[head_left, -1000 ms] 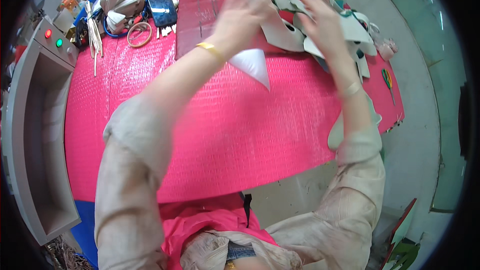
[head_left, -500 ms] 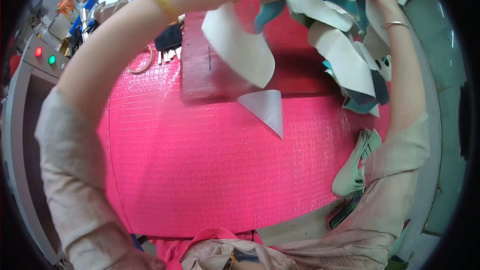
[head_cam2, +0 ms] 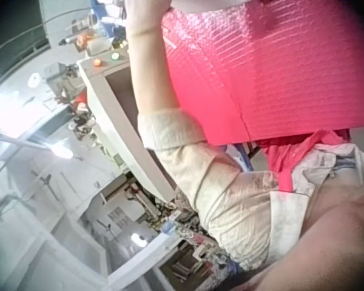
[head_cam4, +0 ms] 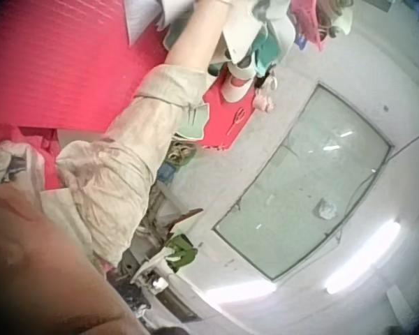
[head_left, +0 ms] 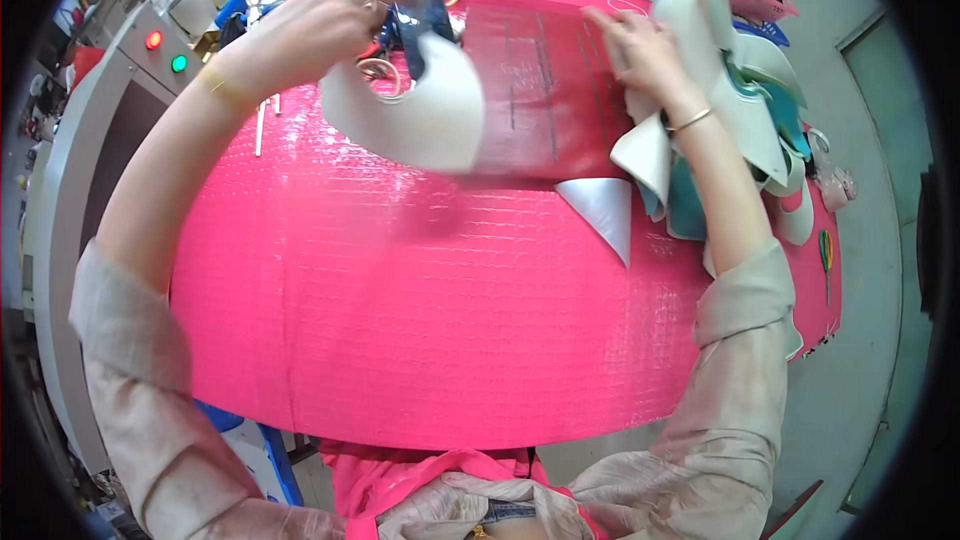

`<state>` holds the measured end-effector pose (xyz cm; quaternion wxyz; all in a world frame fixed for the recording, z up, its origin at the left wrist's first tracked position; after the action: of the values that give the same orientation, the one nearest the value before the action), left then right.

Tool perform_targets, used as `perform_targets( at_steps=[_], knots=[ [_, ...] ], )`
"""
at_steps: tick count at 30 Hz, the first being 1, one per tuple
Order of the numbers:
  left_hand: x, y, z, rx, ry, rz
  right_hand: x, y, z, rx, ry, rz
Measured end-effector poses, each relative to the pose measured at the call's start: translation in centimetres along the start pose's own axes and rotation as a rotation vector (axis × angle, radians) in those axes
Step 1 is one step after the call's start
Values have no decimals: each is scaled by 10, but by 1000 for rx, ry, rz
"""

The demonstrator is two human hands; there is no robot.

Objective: The person assembles shoe components by hand on a pink textured work surface. They repeatedly insert a light green insole into a white shoe upper, press the edges, and flip the assembly. The person also handles white cutout pieces from a blue bin and places them on the table.

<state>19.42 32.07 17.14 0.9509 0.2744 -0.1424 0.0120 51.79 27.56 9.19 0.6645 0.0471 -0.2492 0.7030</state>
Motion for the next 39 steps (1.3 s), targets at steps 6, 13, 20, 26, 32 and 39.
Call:
perform_targets(
  at_steps=[6,13,20,26,32,39],
  knots=[
    [-78,-38,81,84,-65,329,25,73,82,348,98,-191],
    [-155,-162,148,-26,45,694,-106,277,105,1848,1021,-130],
    [-182,-268,160,-771,-30,869,-158,365,144,2124,510,-338],
    [-221,-236,100,-1654,-843,1310,-173,350,144,2264,550,-466],
    [-213,-270,27,-2127,-314,1648,-169,298,84,1510,365,-375],
    [-196,-242,49,-1884,-841,1719,-196,312,172,1605,142,-529]
  ],
)
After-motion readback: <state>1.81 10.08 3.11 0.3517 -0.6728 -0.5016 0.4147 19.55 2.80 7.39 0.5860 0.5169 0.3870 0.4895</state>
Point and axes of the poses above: each hand's wrist, its own x-axis towards the middle knuckle, its own z-axis out of the back of the hand, y = z × x, the point moved 5 cm from there along x, towards the middle knuckle, and after that the axes turned 14 degrees about -y, right-handed, at the moved point
